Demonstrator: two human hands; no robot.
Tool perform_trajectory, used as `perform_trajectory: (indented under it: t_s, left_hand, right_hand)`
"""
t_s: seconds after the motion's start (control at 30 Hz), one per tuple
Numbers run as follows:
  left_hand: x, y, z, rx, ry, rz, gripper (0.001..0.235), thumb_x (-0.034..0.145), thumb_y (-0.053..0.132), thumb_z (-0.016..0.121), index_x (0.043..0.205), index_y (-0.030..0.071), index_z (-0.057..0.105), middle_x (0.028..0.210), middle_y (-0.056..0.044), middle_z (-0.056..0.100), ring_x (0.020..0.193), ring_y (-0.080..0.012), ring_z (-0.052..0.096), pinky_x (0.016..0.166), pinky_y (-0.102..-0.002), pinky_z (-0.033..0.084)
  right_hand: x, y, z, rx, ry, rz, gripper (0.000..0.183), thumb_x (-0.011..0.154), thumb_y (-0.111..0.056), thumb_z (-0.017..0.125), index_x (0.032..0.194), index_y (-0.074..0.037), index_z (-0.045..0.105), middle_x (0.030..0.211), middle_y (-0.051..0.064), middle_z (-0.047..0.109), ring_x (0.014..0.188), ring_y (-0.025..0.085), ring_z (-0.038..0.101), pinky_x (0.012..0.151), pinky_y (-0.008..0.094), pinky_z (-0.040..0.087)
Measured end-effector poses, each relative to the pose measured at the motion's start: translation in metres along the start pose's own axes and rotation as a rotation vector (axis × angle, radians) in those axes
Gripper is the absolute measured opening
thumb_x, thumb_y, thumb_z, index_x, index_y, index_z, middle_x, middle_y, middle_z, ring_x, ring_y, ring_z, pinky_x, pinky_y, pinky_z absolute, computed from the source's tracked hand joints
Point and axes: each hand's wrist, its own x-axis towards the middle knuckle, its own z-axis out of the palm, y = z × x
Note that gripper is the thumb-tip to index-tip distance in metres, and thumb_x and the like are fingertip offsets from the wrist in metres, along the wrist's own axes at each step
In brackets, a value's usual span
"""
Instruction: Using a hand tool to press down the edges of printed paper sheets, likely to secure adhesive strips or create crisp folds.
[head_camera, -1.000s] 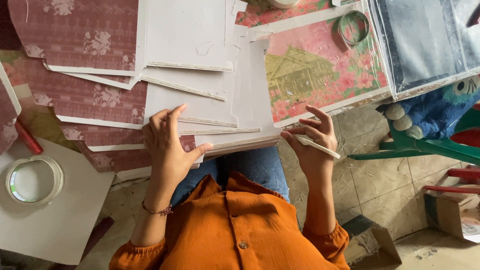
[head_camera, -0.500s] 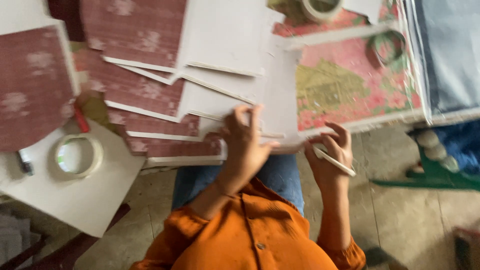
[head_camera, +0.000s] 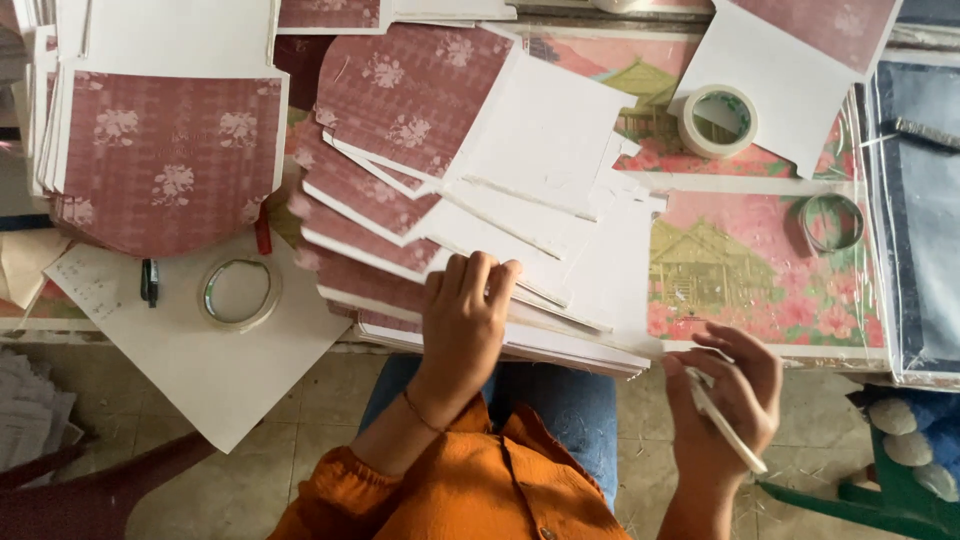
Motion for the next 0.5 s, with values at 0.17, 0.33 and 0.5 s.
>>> perform_trajectory:
  t_s: [0.17, 0.33, 0.5]
  left_hand:
    - [-0.008, -0.033, 0.048, -0.133, -0.172, 0.091, 0.052, 0.086, -0.018, 0.058, 0.128, 0.013, 0.066, 0.105, -0.007, 0.060, 0.097, -0.0242, 0.056, 0.082, -0.037, 0.048]
    - [-0.011, 0.028, 0.064, -0.526, -0.328, 0.166, 0.072, 0.081, 0.042, 0.093, 0.139, 0.016, 0.061, 0.119, -0.009, 0.058, 0.105, -0.0242, 0.054, 0.089, -0.037, 0.048]
    - [-0.018, 0.069, 0.099, -0.634, -0.342, 0.027, 0.058, 0.080, 0.015, 0.093, 0.132, 0.018, 0.069, 0.129, -0.011, 0.053, 0.119, -0.0353, 0.055, 0.088, -0.051, 0.049]
  right_hand:
    - [-0.011, 0.030, 0.019, -0.090, -0.279, 0.070, 0.020, 0.096, -0.019, 0.082, 0.112, -0.008, 0.078, 0.147, 0.016, 0.056, 0.122, 0.029, 0.069, 0.108, 0.047, 0.059]
    - [-0.029, 0.057, 0.030, -0.113, -0.309, 0.088, 0.015, 0.099, -0.016, 0.078, 0.112, -0.012, 0.079, 0.149, 0.016, 0.053, 0.119, 0.029, 0.070, 0.104, 0.048, 0.059]
    - [-0.030, 0.052, 0.034, -0.187, -0.278, 0.110, 0.013, 0.098, -0.004, 0.077, 0.110, -0.006, 0.083, 0.148, 0.015, 0.055, 0.118, 0.029, 0.070, 0.097, 0.043, 0.063]
